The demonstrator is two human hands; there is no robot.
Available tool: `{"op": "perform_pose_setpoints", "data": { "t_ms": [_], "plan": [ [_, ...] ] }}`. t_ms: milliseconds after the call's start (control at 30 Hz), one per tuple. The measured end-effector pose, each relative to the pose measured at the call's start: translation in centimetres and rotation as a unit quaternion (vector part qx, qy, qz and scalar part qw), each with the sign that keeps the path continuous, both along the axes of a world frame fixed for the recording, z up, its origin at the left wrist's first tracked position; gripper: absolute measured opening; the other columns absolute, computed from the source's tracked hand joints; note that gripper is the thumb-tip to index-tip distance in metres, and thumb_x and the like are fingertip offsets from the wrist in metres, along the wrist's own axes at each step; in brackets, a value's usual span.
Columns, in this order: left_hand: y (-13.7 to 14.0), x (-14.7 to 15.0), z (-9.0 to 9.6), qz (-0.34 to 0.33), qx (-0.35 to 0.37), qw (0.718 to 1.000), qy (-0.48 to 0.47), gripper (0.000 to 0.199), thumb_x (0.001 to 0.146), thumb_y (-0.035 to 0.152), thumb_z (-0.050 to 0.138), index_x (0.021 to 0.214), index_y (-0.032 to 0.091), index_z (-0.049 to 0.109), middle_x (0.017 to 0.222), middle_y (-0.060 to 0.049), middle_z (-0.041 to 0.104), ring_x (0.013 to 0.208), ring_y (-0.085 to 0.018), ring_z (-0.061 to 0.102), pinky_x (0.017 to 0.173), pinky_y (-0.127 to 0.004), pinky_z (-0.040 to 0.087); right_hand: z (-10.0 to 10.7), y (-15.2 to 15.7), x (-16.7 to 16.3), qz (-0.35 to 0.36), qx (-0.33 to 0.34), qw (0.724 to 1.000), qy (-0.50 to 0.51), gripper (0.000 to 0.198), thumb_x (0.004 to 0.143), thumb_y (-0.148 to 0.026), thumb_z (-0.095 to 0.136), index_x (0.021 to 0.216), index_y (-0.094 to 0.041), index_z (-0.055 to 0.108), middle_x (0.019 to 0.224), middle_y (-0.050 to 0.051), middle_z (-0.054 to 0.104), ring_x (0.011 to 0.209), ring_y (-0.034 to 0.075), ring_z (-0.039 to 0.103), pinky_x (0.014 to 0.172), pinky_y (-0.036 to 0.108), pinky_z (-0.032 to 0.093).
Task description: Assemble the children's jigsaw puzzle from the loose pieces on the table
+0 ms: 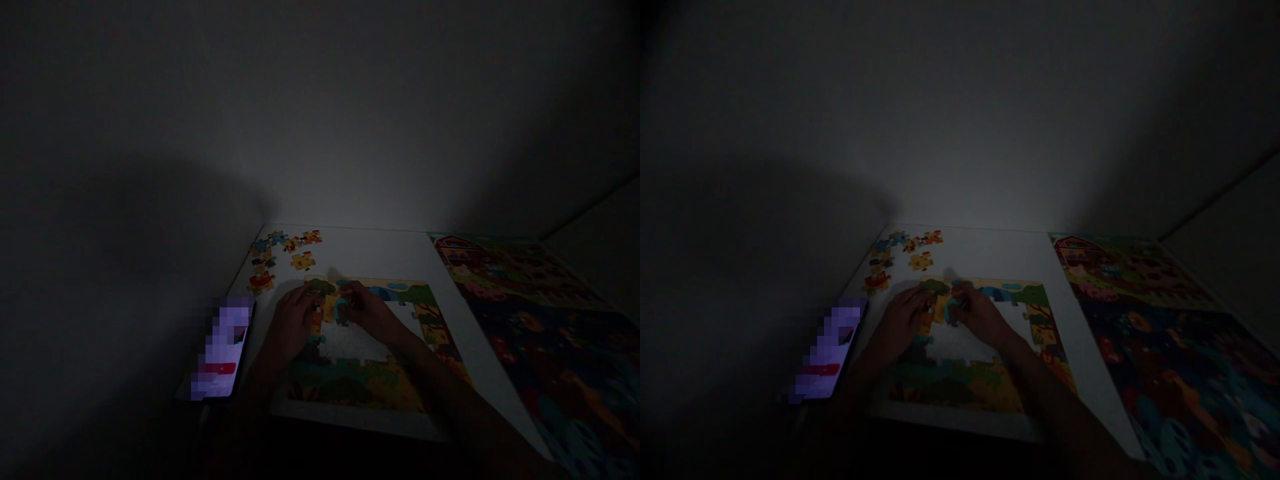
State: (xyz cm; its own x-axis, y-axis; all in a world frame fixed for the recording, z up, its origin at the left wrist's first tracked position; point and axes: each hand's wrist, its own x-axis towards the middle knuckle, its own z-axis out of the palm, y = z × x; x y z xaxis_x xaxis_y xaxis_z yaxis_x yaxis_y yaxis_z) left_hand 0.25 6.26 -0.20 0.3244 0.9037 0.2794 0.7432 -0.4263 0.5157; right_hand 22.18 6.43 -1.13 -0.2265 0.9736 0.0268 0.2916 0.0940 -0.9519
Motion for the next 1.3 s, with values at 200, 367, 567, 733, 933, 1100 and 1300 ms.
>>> {"op": "perform_pose_setpoints", "data": {
  "t_ms": [200, 367, 567, 733, 933, 1100, 1300],
  "plan": [
    [-2.3, -0.5, -0.6, -0.010, 0.026, 0.999, 0.033, 0.044, 0.091, 0.009, 0.044, 0.130, 0.022, 0.060, 0.141, -0.009, 0.056, 0.133, -0.024, 0.047, 0.116, -0.049, 0.034, 0.3, -0.2, -0.3, 0.014, 0.042, 0.996, -0.080, 0.033, 0.085, -0.028, 0.059, 0.117, -0.024, 0.066, 0.102, 0.006, 0.072, 0.081, 0.020, 0.065, 0.077, 0.035, 0.051],
    [-2.1, -0.3, -0.6, -0.010, 0.026, 0.998, 0.052, 0.045, 0.089, 0.008, 0.045, 0.128, 0.023, 0.062, 0.142, -0.008, 0.055, 0.133, -0.025, 0.048, 0.116, -0.051, 0.033, 0.5, -0.4, -0.9, -0.011, 0.063, 0.987, -0.148, 0.035, 0.087, -0.029, 0.059, 0.121, -0.024, 0.068, 0.110, 0.008, 0.073, 0.087, 0.023, 0.068, 0.083, 0.039, 0.051],
    [-2.4, -0.2, -0.8, -0.012, 0.032, 0.998, 0.052, 0.040, 0.093, 0.012, 0.043, 0.129, 0.020, 0.059, 0.143, -0.008, 0.055, 0.136, -0.022, 0.047, 0.118, -0.050, 0.032, 1.1, -0.5, -1.9, -0.032, 0.060, 0.969, -0.237, 0.039, 0.094, -0.032, 0.052, 0.130, -0.025, 0.063, 0.126, 0.010, 0.068, 0.107, 0.025, 0.066, 0.092, 0.038, 0.050],
    [-2.5, -0.2, -1.0, -0.011, 0.054, 0.996, 0.071, 0.038, 0.094, 0.013, 0.044, 0.128, 0.019, 0.061, 0.143, -0.008, 0.056, 0.135, -0.023, 0.048, 0.117, -0.049, 0.035, 2.3, -0.7, -2.4, -0.024, 0.047, 0.946, -0.321, 0.042, 0.098, -0.035, 0.045, 0.137, -0.027, 0.057, 0.121, 0.008, 0.067, 0.106, 0.022, 0.066, 0.087, 0.033, 0.050],
    [-2.3, -0.4, -1.2, -0.014, 0.067, 0.994, 0.083, 0.037, 0.092, 0.012, 0.046, 0.124, 0.019, 0.063, 0.142, -0.009, 0.056, 0.134, -0.024, 0.049, 0.116, -0.050, 0.038, 2.6, -0.8, -2.2, 0.025, 0.046, 0.938, -0.342, 0.049, 0.099, -0.038, 0.045, 0.145, -0.025, 0.048, 0.121, 0.012, 0.063, 0.104, 0.024, 0.064, 0.081, 0.032, 0.049],
    [-2.3, -0.3, -1.4, -0.006, 0.082, 0.994, 0.074, 0.036, 0.092, 0.012, 0.047, 0.122, 0.020, 0.065, 0.141, -0.009, 0.057, 0.133, -0.024, 0.051, 0.115, -0.050, 0.040, 1.6, -0.7, -1.2, 0.033, 0.064, 0.968, -0.242, 0.056, 0.093, -0.034, 0.053, 0.148, -0.024, 0.044, 0.130, 0.013, 0.059, 0.115, 0.025, 0.059, 0.096, 0.040, 0.046],
    [-2.3, -0.4, -1.6, -0.004, 0.091, 0.993, 0.069, 0.036, 0.093, 0.014, 0.047, 0.123, 0.022, 0.064, 0.141, -0.007, 0.058, 0.132, -0.025, 0.052, 0.113, -0.050, 0.042, 0.9, -0.4, -0.6, 0.032, 0.028, 0.995, -0.088, 0.055, 0.084, -0.027, 0.063, 0.138, -0.020, 0.054, 0.123, 0.011, 0.065, 0.106, 0.023, 0.062, 0.094, 0.041, 0.049]
  ]
}}
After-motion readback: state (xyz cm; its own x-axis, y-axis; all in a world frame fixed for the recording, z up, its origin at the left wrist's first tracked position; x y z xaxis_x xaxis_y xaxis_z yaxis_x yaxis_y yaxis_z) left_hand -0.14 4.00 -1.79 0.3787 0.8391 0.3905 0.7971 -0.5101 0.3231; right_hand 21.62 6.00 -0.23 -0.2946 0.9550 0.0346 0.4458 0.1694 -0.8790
